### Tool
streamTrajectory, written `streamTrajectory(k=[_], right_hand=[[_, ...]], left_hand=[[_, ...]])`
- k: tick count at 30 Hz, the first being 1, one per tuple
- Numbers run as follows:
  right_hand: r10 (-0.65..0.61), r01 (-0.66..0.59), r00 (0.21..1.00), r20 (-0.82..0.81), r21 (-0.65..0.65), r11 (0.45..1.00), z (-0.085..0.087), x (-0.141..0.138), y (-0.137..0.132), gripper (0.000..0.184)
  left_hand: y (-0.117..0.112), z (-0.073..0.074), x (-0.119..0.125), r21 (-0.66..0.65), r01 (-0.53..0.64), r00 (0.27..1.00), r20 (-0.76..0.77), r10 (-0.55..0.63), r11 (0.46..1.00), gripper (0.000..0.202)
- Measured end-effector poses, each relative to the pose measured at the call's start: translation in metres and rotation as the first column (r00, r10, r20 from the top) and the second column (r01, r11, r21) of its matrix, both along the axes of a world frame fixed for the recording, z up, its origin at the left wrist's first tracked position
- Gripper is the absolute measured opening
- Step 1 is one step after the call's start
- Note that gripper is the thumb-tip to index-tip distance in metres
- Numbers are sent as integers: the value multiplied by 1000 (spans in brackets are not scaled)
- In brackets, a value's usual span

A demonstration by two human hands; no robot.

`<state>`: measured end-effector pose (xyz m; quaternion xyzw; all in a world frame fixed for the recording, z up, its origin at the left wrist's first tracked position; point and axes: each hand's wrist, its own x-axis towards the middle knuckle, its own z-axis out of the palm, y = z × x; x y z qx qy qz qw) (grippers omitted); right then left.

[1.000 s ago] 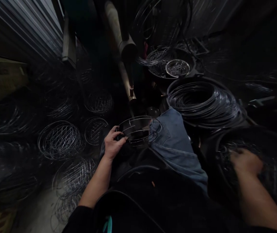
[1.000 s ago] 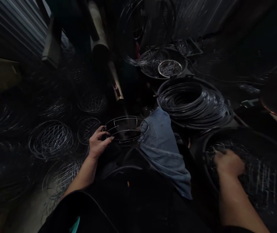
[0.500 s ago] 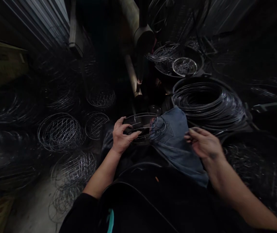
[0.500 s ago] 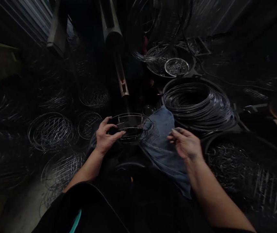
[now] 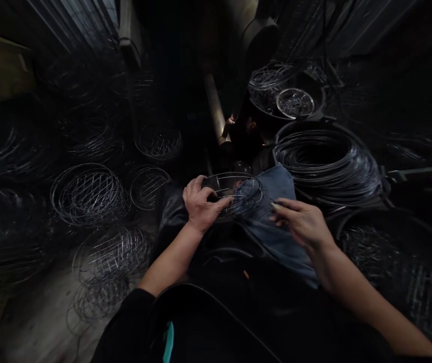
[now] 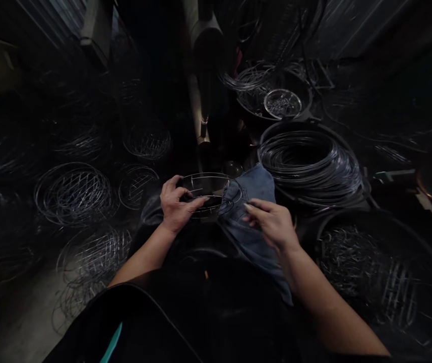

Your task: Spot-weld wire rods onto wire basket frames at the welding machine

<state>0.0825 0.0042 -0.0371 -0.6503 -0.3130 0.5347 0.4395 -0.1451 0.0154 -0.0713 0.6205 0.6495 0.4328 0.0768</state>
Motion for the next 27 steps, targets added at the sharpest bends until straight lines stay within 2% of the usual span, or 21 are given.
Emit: streamTrajectory(k=[3,5,7,9,16,27], right_hand=[[190,-190,975,-114,10,982,18,-31,18,37],[292,-292,949,-122,13,956,23,-47,29,33],[341,-342,936,-88,3,940,24,-59,37,30],[327,-327,943,-54,12,945,23,-67,42,29],[148,-148,989,8,78,986,16,-80,42,36],[148,-145,989,0,187,972,-7,-84,32,29]], left_hand=[[-1,0,1,-19,0,1000,-1,0,1000,40],[-1,-1,1,-27,4,1000,-7,-4,1000,39],[-2,-2,0,-25,9,1000,-15,-9,1000,39],[-2,-3,0,-17,8,1000,-24,-9,1000,38],[-2,-1,2,-43,2,1000,-19,-3,999,36],[-1,-3,4,-45,-17,1000,-4,17,999,35]])
